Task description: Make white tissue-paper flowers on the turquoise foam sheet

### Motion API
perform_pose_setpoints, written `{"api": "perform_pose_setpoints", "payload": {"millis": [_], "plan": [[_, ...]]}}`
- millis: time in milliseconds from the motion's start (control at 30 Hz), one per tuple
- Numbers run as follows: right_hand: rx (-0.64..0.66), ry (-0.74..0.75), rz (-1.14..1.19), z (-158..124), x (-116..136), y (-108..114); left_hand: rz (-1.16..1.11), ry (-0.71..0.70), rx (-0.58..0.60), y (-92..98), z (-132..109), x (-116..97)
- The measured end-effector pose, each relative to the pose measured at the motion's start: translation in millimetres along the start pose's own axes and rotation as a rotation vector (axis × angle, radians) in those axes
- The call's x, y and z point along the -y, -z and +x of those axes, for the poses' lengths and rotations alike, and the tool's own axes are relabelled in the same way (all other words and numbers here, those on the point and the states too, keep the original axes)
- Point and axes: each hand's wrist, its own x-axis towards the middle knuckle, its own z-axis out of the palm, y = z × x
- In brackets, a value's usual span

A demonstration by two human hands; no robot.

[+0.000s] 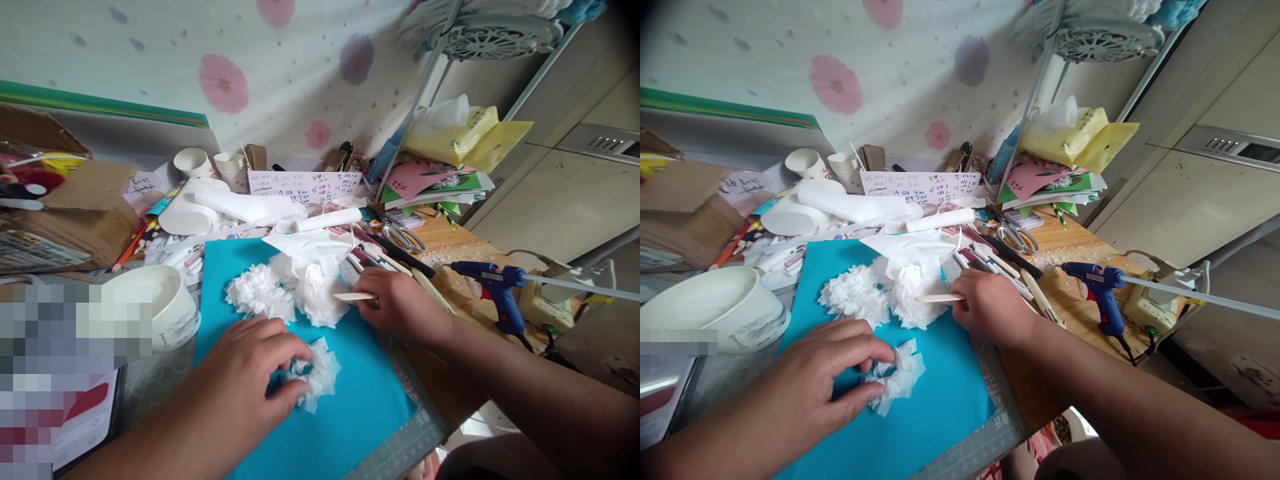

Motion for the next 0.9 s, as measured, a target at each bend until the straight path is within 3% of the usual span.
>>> {"api": "perform_pose_setpoints", "payload": {"millis": [100,233,367,467,600,733,800,900], "plan": [[-0.109,0.018,0.057,-2,4,5,-0.016,-0.002,-0.010,-1.2,0,1],[-0.240,0.282,0.234,-8,26,6,-0.035,-0.004,-0.013,-2.1,0,2],[-0.115,0.525,0.143,-12,48,-6,0.022,-0.010,-0.031,-3.0,-1,2],[-0.015,0.604,0.119,-10,53,-12,0.052,-0.022,-0.020,-3.1,-2,1],[0.037,0.480,0.453,-8,49,2,0.024,-0.024,-0.011,-1.7,-2,0],[-0.118,0.187,0.813,-12,48,19,-0.052,-0.013,-0.040,-1.3,-1,-3],[-0.175,0.094,0.857,-14,52,21,-0.056,-0.005,-0.058,-1.8,-2,-4],[-0.166,0.120,0.791,-15,61,19,-0.043,-0.017,-0.081,-2.9,-3,-3]]}}
